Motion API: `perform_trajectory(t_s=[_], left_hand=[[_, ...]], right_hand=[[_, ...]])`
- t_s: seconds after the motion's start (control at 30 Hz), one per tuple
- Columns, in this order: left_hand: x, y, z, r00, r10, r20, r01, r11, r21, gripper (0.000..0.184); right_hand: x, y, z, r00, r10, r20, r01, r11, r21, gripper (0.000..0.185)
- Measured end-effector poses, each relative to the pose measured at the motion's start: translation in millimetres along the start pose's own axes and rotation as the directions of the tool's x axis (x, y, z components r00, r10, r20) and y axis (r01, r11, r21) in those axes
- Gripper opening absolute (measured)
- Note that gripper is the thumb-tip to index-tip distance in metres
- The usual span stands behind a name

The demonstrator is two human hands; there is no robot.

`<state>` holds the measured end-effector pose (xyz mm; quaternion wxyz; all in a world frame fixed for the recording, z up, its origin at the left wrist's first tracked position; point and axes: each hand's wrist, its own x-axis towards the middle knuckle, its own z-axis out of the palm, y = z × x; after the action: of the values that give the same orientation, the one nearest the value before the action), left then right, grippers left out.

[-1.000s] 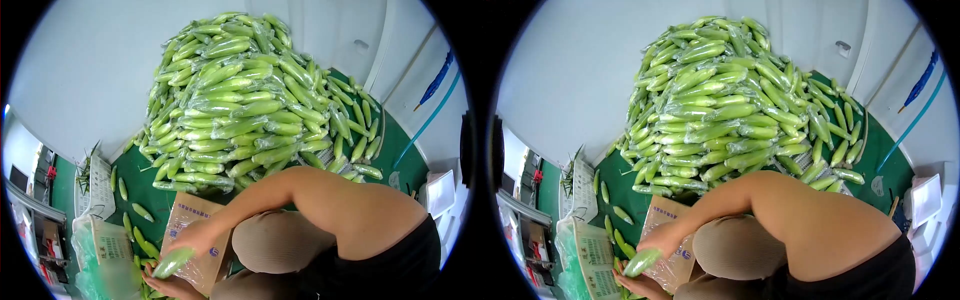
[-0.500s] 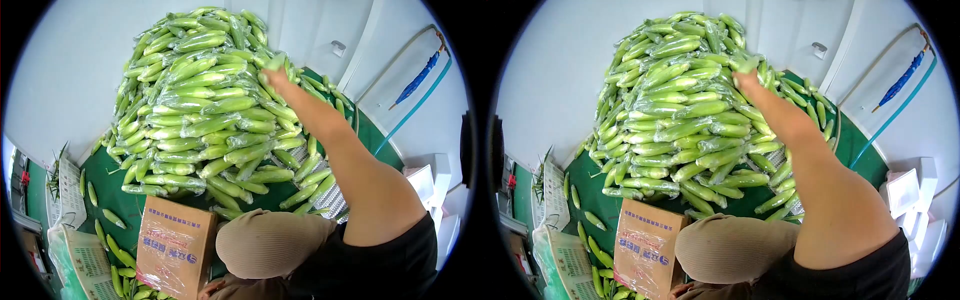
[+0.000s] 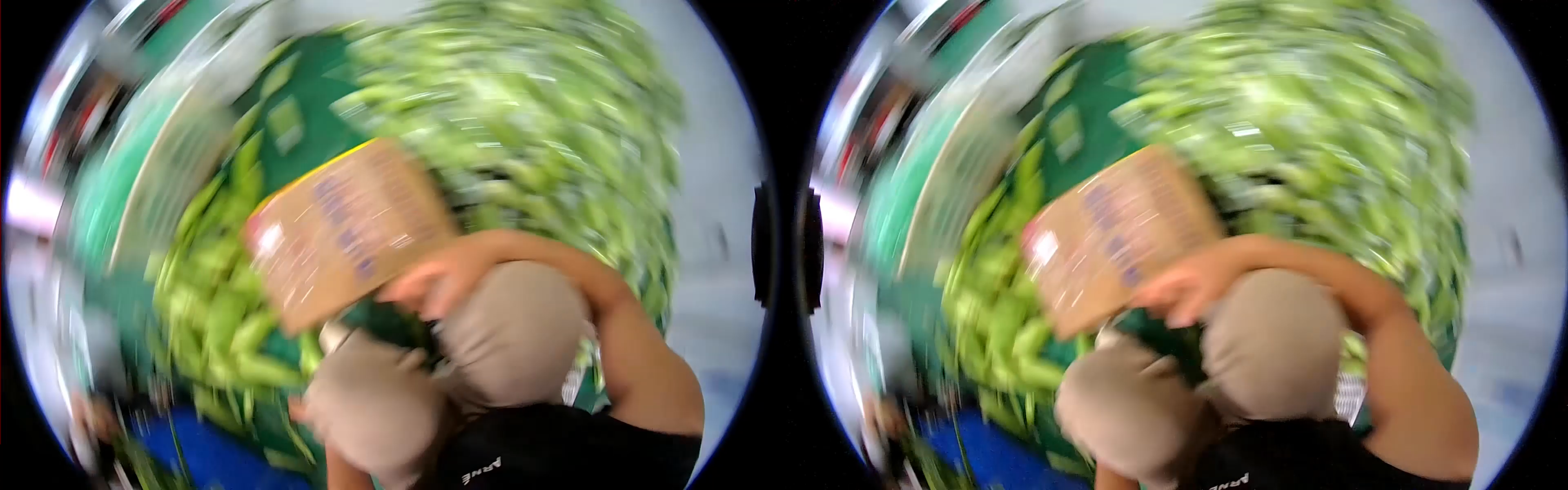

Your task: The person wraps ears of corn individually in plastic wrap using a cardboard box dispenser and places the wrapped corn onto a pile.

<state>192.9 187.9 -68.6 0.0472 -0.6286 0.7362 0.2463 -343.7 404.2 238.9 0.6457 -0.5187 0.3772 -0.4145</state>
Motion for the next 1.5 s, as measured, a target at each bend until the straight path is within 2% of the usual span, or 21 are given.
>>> perform_trajectory(t_s=[0.03,0.07,0.1,0.2,0.3,0.43,0.57,0.67,0.73,0.77,0.83,0.87,0.93,1.07,1.17,1.23,1.3,1.33,1.4,1.47,1.5], left_hand=[[-21,-18,8,0.998,-0.058,-0.032,0.058,0.998,0.0,0.067],[-39,-22,13,0.993,-0.097,-0.068,0.096,0.995,-0.015,0.067],[-56,-27,22,0.988,-0.129,-0.087,0.127,0.991,-0.031,0.067],[-107,1,3,0.977,-0.075,-0.2,0.058,0.994,-0.089,0.053],[-105,30,-17,0.882,-0.27,-0.386,0.269,0.961,-0.056,0.046],[-40,28,-22,0.865,-0.373,-0.335,0.101,0.785,-0.611,0.046],[55,51,-32,0.85,-0.278,-0.448,0.078,0.907,-0.414,0.068],[97,60,-38,0.839,-0.433,-0.329,0.29,0.868,-0.403,0.101],[117,42,-34,0.835,-0.537,-0.121,0.442,0.786,-0.433,0.102],[130,28,-32,0.905,-0.424,0.025,0.415,0.869,-0.27,0.09],[115,30,-46,0.824,-0.552,0.127,0.548,0.721,-0.424,0.083],[101,34,-45,0.846,-0.502,0.179,0.451,0.494,-0.743,0.079],[71,38,-51,0.919,-0.142,0.367,0.301,-0.348,-0.888,0.073],[-58,117,-132,0.97,-0.011,0.245,0.193,-0.584,-0.789,0.053],[-77,87,-117,0.955,0.215,0.203,0.291,-0.806,-0.515,0.052],[-87,93,-124,0.942,0.147,0.302,0.29,-0.808,-0.512,0.056],[-93,101,-138,0.935,0.309,0.173,0.349,-0.723,-0.596,0.056],[-80,92,-133,0.974,0.197,0.108,0.214,-0.664,-0.717,0.059],[-68,101,-142,0.954,0.292,-0.063,0.108,-0.535,-0.838,0.066],[-37,101,-162,0.935,0.309,0.173,0.254,-0.245,-0.936,0.053],[-50,178,-198,0.962,0.272,0.034,0.05,-0.053,-0.997,0.057]], right_hand=[[-8,-17,-6,0.948,0.305,0.093,-0.279,0.934,-0.226,0.071],[-17,-2,-7,0.936,0.35,-0.028,-0.347,0.907,-0.238,0.071],[-17,-26,0,0.88,0.47,-0.068,-0.461,0.88,0.117,0.069],[-27,-25,1,0.893,0.435,-0.11,-0.421,0.897,0.133,0.066],[-35,-30,4,0.845,0.516,-0.14,-0.496,0.854,0.156,0.065],[-45,-29,8,0.83,0.517,-0.21,-0.481,0.854,0.199,0.066],[-42,-26,13,0.832,0.503,-0.234,-0.452,0.859,0.239,0.066],[-43,-28,16,0.822,0.519,-0.236,-0.45,0.845,0.29,0.067],[-49,-19,8,0.811,0.549,-0.202,-0.5,0.83,0.249,0.068],[-52,-15,9,0.811,0.543,-0.219,-0.495,0.835,0.241,0.067],[-55,-16,14,0.803,0.537,-0.257,-0.447,0.829,0.335,0.064],[-59,-6,11,0.826,0.511,-0.238,-0.418,0.838,0.351,0.063],[-61,-6,12,0.843,0.491,-0.219,-0.384,0.835,0.395,0.062],[-55,-3,3,0.836,0.528,-0.148,-0.459,0.821,0.34,0.061],[-53,-4,9,0.834,0.539,-0.117,-0.467,0.803,0.37,0.063],[-54,9,1,0.862,0.506,-0.003,-0.49,0.836,0.248,0.066],[-48,4,7,0.856,0.517,0.022,-0.51,0.836,0.202,0.064],[-45,-9,10,0.846,0.531,0.037,-0.53,0.835,0.147,0.062],[-46,-10,13,0.846,0.531,0.056,-0.533,0.833,0.149,0.061],[-43,-18,13,0.861,0.505,0.056,-0.508,0.853,0.121,0.06],[-40,-17,10,0.872,0.486,0.053,-0.489,0.867,0.092,0.059]])
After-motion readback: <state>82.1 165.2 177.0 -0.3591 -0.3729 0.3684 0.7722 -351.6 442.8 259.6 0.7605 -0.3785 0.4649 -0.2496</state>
